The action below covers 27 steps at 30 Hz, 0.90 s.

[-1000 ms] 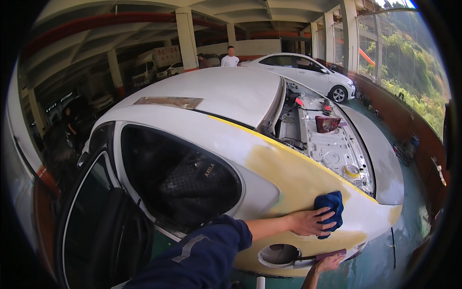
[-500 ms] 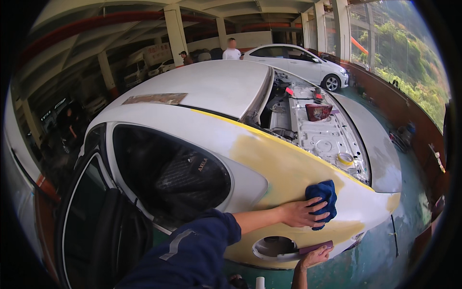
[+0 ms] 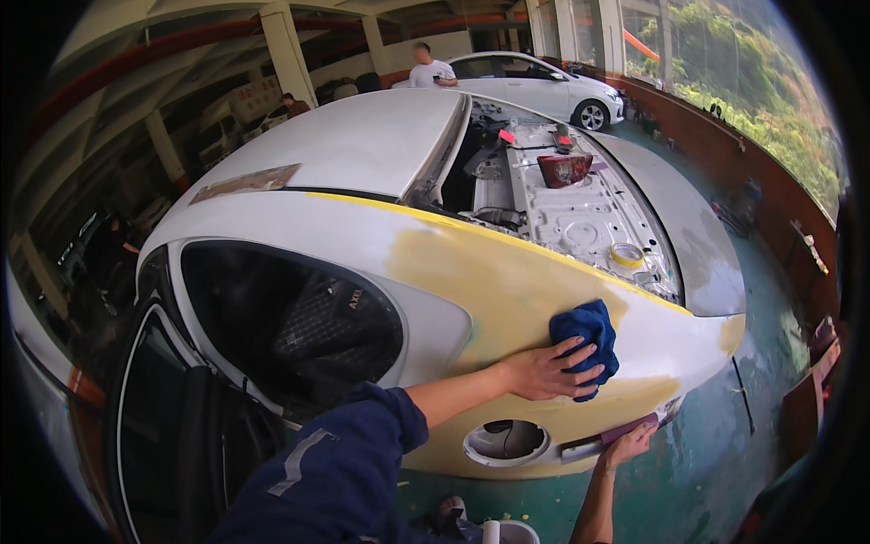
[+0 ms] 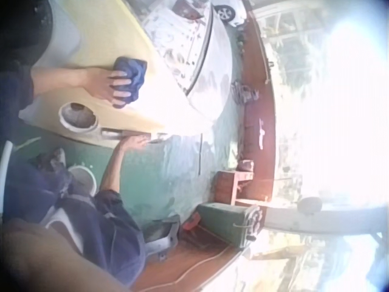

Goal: The person sands the surface of a white car door using a sanding block and wipes the area with a blue cloth. The door is partially masked with yellow tape, and the person alternates between sanding and wiping to remove dust.

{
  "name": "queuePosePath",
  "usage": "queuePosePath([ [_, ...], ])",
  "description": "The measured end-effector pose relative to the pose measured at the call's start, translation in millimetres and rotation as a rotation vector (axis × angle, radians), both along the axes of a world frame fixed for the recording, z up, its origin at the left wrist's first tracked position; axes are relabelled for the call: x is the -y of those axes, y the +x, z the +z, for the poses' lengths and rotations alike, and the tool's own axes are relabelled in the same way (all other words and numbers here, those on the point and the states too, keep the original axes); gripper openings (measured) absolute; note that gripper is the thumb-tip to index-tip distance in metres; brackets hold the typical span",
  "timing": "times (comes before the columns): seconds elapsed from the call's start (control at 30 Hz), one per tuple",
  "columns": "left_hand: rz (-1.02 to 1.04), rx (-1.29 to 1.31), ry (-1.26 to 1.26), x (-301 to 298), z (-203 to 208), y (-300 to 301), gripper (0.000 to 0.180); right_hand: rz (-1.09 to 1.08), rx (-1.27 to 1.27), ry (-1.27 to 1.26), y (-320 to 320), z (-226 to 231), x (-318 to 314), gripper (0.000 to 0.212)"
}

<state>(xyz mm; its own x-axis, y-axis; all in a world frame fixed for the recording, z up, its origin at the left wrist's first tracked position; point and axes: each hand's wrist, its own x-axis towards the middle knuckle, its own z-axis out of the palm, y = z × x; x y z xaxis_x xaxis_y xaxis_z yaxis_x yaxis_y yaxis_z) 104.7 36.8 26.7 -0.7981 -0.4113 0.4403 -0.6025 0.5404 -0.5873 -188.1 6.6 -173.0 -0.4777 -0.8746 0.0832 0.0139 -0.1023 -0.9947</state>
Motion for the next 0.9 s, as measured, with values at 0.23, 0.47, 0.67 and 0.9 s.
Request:
queuePosePath([
  [0.23,0.016,-0.001,-0.094,1,4,4,0.051,-0.137,-0.431,0.115,73,-5,-62,0.057],
  [0.47,0.024,0.03,-0.04,1,3,0,0.054,-0.075,0.003,0.077,24,-1,-17,0.057],
  [0.67,-0.001,0.024,-0.038,-1,4,2,0.056,-0.174,-0.195,-0.058,35,-16,-20,0.059],
  [0.9,0.029,0.009,-0.066,-4,0,5,0.047,-0.118,-0.329,0.07,70,-11,-64,0.06],
])
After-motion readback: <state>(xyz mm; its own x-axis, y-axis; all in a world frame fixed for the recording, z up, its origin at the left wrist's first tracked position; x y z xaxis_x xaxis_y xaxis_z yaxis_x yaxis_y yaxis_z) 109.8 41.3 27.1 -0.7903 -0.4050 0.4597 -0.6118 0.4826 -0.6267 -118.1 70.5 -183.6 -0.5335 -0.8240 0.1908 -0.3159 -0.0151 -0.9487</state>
